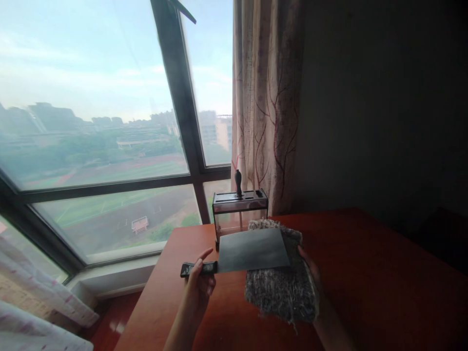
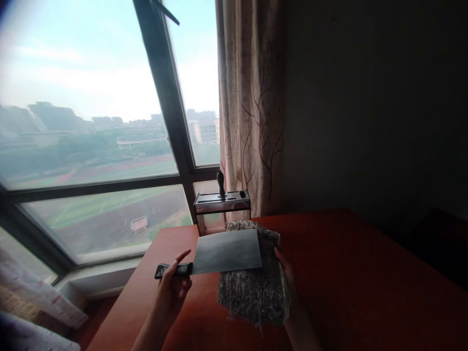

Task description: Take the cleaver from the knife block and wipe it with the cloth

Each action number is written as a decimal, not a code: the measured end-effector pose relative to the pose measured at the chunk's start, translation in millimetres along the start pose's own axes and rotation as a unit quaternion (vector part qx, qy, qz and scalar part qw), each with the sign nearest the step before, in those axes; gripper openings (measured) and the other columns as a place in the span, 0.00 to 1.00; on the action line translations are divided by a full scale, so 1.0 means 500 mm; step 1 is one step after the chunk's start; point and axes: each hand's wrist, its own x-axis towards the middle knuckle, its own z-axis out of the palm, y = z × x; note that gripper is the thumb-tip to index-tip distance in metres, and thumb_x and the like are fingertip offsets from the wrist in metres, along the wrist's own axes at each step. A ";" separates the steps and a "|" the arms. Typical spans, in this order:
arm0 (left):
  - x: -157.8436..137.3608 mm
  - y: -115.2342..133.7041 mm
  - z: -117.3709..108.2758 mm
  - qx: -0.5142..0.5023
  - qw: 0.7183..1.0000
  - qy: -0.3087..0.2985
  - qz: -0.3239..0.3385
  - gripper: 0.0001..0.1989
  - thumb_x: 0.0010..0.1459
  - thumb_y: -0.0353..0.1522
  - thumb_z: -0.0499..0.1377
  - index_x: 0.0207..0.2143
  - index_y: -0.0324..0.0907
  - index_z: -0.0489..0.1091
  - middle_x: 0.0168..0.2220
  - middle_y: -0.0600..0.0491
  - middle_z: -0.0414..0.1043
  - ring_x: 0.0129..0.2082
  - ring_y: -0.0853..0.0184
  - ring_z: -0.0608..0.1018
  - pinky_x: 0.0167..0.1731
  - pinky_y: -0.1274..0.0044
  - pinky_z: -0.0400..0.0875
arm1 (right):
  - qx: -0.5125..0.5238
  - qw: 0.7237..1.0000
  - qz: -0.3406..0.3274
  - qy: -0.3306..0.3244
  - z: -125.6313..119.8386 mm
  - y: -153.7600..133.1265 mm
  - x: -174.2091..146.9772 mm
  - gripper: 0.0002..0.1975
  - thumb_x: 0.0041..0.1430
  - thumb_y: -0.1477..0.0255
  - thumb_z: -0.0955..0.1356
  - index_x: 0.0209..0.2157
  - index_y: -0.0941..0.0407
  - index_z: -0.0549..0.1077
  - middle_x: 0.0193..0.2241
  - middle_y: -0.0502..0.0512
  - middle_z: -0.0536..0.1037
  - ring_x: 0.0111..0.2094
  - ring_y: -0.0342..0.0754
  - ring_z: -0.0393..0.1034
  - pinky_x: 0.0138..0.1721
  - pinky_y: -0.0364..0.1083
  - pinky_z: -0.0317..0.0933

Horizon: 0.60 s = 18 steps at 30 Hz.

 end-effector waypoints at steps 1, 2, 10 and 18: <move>0.001 0.000 -0.001 -0.004 1.000 0.006 -0.003 0.22 0.51 0.40 0.62 0.47 0.40 0.71 0.14 0.60 0.64 0.12 0.78 0.63 0.12 0.87 0.53 | 0.008 1.000 -0.004 -0.004 -0.005 -0.007 0.000 0.22 0.55 0.54 0.66 0.43 0.55 0.77 0.36 0.58 0.82 0.44 0.59 0.73 0.48 0.59 0.63; 0.003 -0.001 -0.003 -0.008 1.000 0.010 -0.009 0.22 0.51 0.41 0.62 0.46 0.40 0.71 0.13 0.60 0.64 0.12 0.78 0.63 0.12 0.87 0.53 | 0.013 1.000 -0.014 -0.005 -0.010 -0.013 0.000 0.23 0.54 0.53 0.65 0.43 0.53 0.77 0.36 0.57 0.82 0.44 0.59 0.74 0.49 0.59 0.62; 0.012 -0.034 -0.013 -0.037 0.999 0.014 -0.027 0.14 0.48 0.40 0.64 0.34 0.39 0.73 0.16 0.58 0.66 0.14 0.78 0.64 0.12 0.87 0.53 | 0.016 0.998 -0.063 0.003 0.001 -0.004 -0.001 0.23 0.54 0.53 0.65 0.45 0.54 0.77 0.38 0.57 0.82 0.45 0.58 0.74 0.51 0.59 0.60; -0.016 -0.033 0.007 0.001 0.999 -0.001 -0.045 0.16 0.46 0.43 0.64 0.33 0.41 0.70 0.17 0.61 0.64 0.13 0.78 0.63 0.11 0.87 0.51 | -0.039 0.998 -0.052 0.006 0.038 0.065 -0.014 0.13 0.47 0.64 0.72 0.38 0.51 0.78 0.31 0.53 0.82 0.41 0.58 0.75 0.46 0.56 0.66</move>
